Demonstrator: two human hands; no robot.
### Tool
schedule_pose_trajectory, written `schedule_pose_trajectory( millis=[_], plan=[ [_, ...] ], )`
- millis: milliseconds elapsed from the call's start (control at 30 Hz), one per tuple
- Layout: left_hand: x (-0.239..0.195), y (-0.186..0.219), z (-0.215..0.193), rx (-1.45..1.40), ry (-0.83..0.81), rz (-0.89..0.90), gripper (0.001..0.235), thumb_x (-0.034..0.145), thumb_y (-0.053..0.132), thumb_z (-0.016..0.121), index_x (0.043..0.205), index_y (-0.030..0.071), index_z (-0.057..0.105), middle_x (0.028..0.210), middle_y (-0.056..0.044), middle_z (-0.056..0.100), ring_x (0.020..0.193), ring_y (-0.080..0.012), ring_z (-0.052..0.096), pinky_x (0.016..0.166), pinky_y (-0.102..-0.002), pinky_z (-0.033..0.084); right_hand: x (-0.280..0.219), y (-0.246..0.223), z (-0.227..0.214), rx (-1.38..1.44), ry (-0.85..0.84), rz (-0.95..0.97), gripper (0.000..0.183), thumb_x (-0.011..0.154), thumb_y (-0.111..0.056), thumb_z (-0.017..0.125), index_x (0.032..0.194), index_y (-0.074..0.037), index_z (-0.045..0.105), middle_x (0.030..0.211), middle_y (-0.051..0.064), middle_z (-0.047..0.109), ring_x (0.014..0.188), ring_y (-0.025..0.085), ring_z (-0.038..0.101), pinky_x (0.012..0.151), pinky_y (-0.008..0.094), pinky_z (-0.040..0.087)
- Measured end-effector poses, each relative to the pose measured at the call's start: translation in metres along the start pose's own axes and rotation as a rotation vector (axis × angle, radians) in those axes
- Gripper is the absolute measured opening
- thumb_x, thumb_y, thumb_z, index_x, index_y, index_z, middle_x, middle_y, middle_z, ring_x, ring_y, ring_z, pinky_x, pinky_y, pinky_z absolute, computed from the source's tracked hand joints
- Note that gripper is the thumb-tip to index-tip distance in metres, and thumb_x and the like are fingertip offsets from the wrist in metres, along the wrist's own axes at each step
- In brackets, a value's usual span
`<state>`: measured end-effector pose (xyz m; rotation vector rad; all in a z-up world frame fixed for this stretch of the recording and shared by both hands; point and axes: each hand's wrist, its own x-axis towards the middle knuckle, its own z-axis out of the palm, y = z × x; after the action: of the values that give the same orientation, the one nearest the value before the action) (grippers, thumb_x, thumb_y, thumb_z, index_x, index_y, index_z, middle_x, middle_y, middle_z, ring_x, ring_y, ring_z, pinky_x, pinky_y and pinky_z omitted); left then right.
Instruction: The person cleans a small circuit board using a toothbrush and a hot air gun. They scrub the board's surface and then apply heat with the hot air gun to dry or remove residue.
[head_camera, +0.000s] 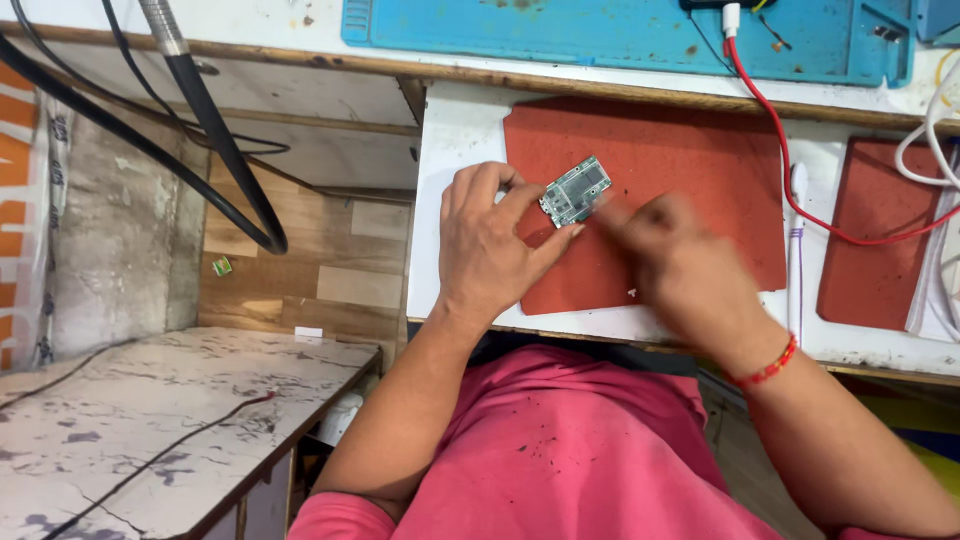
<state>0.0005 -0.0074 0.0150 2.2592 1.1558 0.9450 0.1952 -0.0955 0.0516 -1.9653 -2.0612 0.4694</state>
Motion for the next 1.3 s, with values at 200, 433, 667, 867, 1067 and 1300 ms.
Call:
schedule_pose_trajectory(
  millis=[200, 433, 667, 867, 1067, 1300],
  plan=[
    [-0.003, 0.002, 0.005, 0.058, 0.032, 0.058, 0.039, 0.072, 0.031, 0.092, 0.099, 0.008, 0.077, 0.099, -0.004, 0.057, 0.099, -0.0253, 0.055, 0.088, -0.043, 0.045, 0.003, 0.004, -0.005, -0.052, -0.007, 0.019, 0.060, 0.085, -0.005, 0.059, 0.142, -0.024, 0.064, 0.106, 0.014, 0.064, 0.070, 0.036, 0.067, 0.062, 0.047, 0.057],
    [-0.001, 0.003, 0.006, 0.057, 0.052, 0.057, 0.038, 0.069, 0.030, 0.092, 0.096, 0.008, 0.076, 0.097, -0.005, 0.057, 0.096, -0.0263, 0.055, 0.086, -0.044, 0.045, 0.011, 0.005, -0.008, -0.067, 0.057, 0.027, 0.060, 0.090, -0.002, 0.056, 0.147, -0.021, 0.061, 0.108, 0.016, 0.063, 0.072, 0.039, 0.066, 0.063, 0.049, 0.056],
    [0.000, 0.004, 0.006, 0.043, 0.053, 0.047, 0.039, 0.069, 0.031, 0.092, 0.096, 0.008, 0.076, 0.098, -0.005, 0.057, 0.098, -0.0261, 0.056, 0.087, -0.043, 0.045, -0.002, 0.001, -0.005, -0.073, 0.001, 0.115, 0.061, 0.088, -0.002, 0.056, 0.145, -0.024, 0.061, 0.105, 0.015, 0.062, 0.071, 0.039, 0.066, 0.063, 0.049, 0.056],
    [0.000, 0.002, 0.006, 0.064, 0.052, 0.055, 0.040, 0.069, 0.028, 0.093, 0.097, 0.007, 0.076, 0.100, -0.006, 0.058, 0.099, -0.0272, 0.056, 0.089, -0.043, 0.046, 0.010, 0.010, 0.003, -0.027, 0.025, 0.013, 0.064, 0.085, 0.001, 0.056, 0.146, -0.020, 0.061, 0.110, 0.016, 0.062, 0.075, 0.040, 0.066, 0.064, 0.048, 0.056],
    [0.001, 0.002, 0.006, 0.051, 0.051, 0.033, 0.040, 0.067, 0.028, 0.094, 0.097, 0.007, 0.077, 0.099, -0.005, 0.057, 0.099, -0.0261, 0.056, 0.088, -0.043, 0.045, 0.012, 0.009, -0.001, -0.018, 0.043, 0.065, 0.056, 0.093, -0.002, 0.057, 0.144, -0.025, 0.063, 0.106, 0.014, 0.062, 0.075, 0.038, 0.066, 0.065, 0.048, 0.056],
    [0.000, 0.003, 0.006, 0.075, 0.039, 0.067, 0.041, 0.068, 0.029, 0.093, 0.100, 0.007, 0.078, 0.097, -0.004, 0.057, 0.099, -0.0253, 0.055, 0.089, -0.043, 0.046, 0.002, 0.009, -0.004, -0.035, 0.028, 0.039, 0.060, 0.088, -0.002, 0.059, 0.145, -0.023, 0.063, 0.105, 0.014, 0.063, 0.074, 0.036, 0.067, 0.062, 0.047, 0.057]
  ],
)
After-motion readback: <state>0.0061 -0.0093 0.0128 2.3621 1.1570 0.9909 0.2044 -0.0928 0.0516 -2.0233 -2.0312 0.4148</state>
